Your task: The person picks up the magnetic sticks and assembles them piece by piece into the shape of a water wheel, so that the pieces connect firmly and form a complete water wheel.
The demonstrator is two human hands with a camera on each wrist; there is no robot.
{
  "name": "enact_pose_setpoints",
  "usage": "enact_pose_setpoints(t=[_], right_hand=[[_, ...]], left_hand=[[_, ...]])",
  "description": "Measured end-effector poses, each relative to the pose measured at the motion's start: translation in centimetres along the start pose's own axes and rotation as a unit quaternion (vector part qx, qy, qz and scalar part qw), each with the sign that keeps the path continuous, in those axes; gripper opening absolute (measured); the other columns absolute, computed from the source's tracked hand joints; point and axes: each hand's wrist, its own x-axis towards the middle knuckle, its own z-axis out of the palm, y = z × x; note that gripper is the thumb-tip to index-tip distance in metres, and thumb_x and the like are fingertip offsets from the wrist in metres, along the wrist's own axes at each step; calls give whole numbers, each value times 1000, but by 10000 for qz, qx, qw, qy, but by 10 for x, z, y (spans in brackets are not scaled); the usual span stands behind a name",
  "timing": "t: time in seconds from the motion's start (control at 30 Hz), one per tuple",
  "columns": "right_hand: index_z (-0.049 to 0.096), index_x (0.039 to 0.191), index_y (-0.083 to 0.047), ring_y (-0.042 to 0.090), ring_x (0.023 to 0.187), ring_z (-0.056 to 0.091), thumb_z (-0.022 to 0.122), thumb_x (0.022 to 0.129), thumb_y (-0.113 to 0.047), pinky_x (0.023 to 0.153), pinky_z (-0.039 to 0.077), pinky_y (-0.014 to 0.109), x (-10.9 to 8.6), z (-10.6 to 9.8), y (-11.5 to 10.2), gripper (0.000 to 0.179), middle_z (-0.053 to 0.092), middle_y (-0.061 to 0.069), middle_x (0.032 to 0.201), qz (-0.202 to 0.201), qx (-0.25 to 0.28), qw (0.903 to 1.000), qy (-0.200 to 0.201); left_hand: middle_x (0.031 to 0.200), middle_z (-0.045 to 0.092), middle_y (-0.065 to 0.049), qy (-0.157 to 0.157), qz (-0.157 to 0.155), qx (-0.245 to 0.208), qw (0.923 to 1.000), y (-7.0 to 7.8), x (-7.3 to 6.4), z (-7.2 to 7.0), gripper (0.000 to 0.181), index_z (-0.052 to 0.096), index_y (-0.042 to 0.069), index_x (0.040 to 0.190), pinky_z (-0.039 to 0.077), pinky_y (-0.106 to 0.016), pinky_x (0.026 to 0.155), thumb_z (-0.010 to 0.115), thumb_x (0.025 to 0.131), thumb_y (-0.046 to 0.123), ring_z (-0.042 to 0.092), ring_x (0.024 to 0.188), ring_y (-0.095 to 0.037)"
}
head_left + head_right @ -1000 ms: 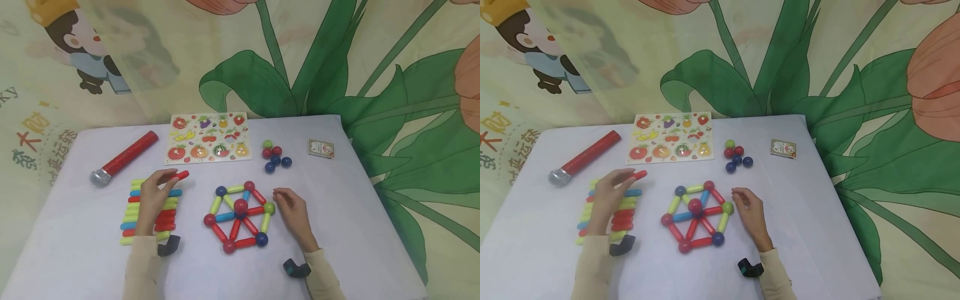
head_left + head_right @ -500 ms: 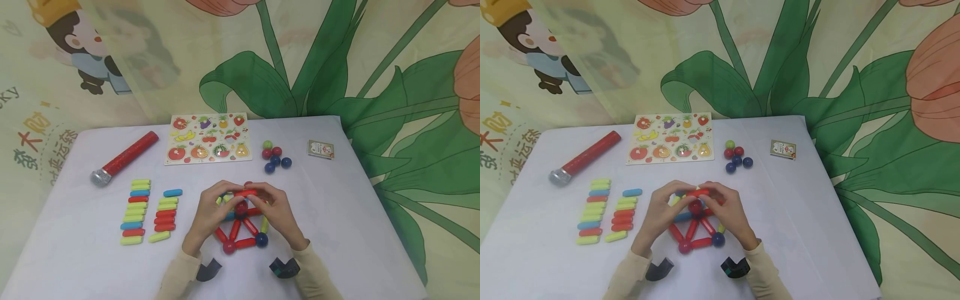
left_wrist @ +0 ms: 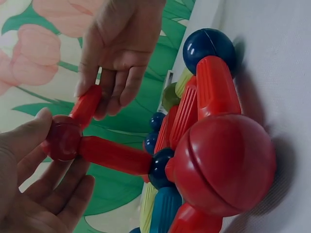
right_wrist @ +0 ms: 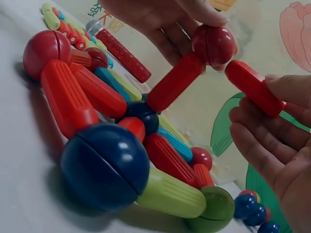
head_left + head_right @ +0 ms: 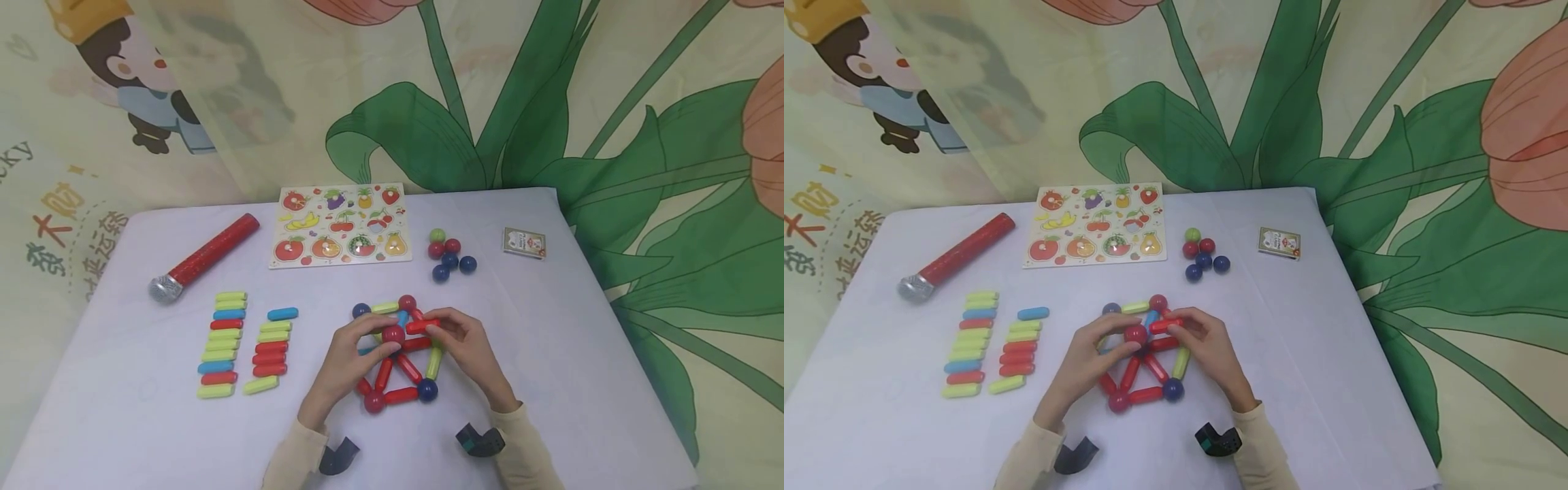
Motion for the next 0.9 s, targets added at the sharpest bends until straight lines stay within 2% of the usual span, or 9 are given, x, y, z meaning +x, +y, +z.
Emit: enact_pose_setpoints(t=[0.23,0.4,0.5,0.57,0.63,0.67,0.73,0.8,0.9], right_hand=[[60,115,6,11,102,65,64,91,-5,85,53,24,-1,2,2,28,62,22,117,-140,154,9997,-136],[59,117,7,8,104,63,62,92,-5,87,52,23,-2,1,1,28,61,26,118,-212,161,9996,-138],[60,117,4,9,103,63,60,94,-8,87,52,23,-1,-3,2,26,63,22,115,-215,-57,9997,107],[61,116,3,12,99,65,58,95,-8,85,53,23,-2,-8,3,24,65,19,111,-261,-208,9989,337],[61,116,3,16,94,67,56,96,-7,83,54,23,-3,-14,3,22,66,17,107,-307,-320,9975,546],[60,115,4,20,92,68,55,96,-5,82,55,24,-5,-17,3,22,66,17,105,-314,-370,9969,626],[59,115,7,28,89,68,53,96,-2,81,55,25,-8,-23,-2,22,66,20,103,-230,-446,9960,744],[59,115,8,28,89,68,53,97,-4,81,55,23,-11,-28,-3,22,66,20,102,-67,-513,9948,872],[59,116,8,24,89,69,53,98,-6,81,55,22,-15,-34,7,24,66,20,103,58,-471,9939,995]], left_hand=[[119,66,2,82,66,54,9999,1,-1,2,42,66,15,120,50,-46,94,77,80,10,59,115,-15],[119,65,2,75,75,89,9999,2,-1,-1,43,65,16,121,50,-50,93,77,81,12,60,113,-15],[119,65,-4,262,98,162,9995,0,-2,-13,40,64,14,123,49,-50,94,74,84,16,60,112,-17],[119,64,-5,616,20,413,9972,-5,-2,-28,37,63,13,123,49,-49,95,72,87,16,60,111,-18],[120,63,-7,1049,-194,943,9898,-13,-2,-50,35,62,12,123,47,-48,97,69,89,17,58,114,-21],[122,61,-8,1217,-413,1274,9835,-17,-2,-62,35,61,11,124,46,-49,98,67,90,16,56,116,-23],[126,58,-10,1341,-978,1999,9657,-30,-5,-86,38,59,11,128,44,-51,100,66,91,18,52,120,-28],[132,53,-14,1111,-1639,2509,9475,-41,-9,-107,42,54,8,132,41,-55,101,64,92,20,47,125,-34],[134,49,-20,634,-2273,2744,9322,-51,-13,-127,45,51,5,135,38,-59,102,63,93,19,41,127,-40]])
